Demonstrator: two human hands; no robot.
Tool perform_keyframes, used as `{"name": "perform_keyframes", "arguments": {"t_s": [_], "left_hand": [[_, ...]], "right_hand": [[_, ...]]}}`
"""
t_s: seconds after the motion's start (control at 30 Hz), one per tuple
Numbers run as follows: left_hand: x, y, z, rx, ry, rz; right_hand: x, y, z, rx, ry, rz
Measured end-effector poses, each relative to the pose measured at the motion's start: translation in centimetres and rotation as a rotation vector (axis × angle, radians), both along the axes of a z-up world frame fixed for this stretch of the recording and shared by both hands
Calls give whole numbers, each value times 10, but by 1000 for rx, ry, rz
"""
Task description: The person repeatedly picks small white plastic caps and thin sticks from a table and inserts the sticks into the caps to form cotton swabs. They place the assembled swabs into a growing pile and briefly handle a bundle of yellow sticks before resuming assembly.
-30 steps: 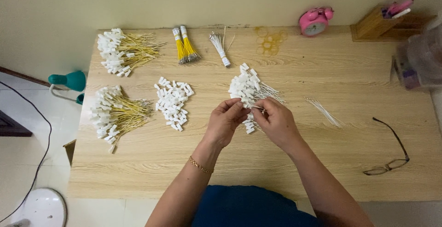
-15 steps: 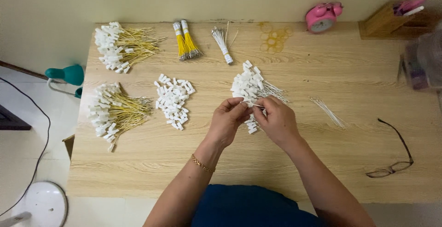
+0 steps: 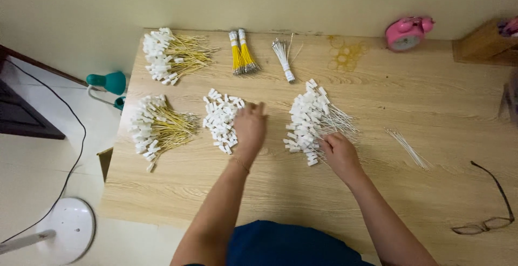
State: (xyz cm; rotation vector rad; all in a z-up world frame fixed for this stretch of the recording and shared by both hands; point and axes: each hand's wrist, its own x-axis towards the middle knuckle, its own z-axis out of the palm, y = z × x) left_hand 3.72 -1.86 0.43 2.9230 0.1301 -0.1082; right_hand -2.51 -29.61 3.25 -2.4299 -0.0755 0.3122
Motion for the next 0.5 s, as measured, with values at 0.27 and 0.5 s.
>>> {"name": "perform_keyframes", "arguments": {"t_s": [0.27,0.5], "left_hand": [[-12,36,-8,286,55,-45],[-31,23,13,382,158,-163]], "right_hand": [[3,-1,49,75,-168,-71],[4,11,81,363,176,-256]]}}
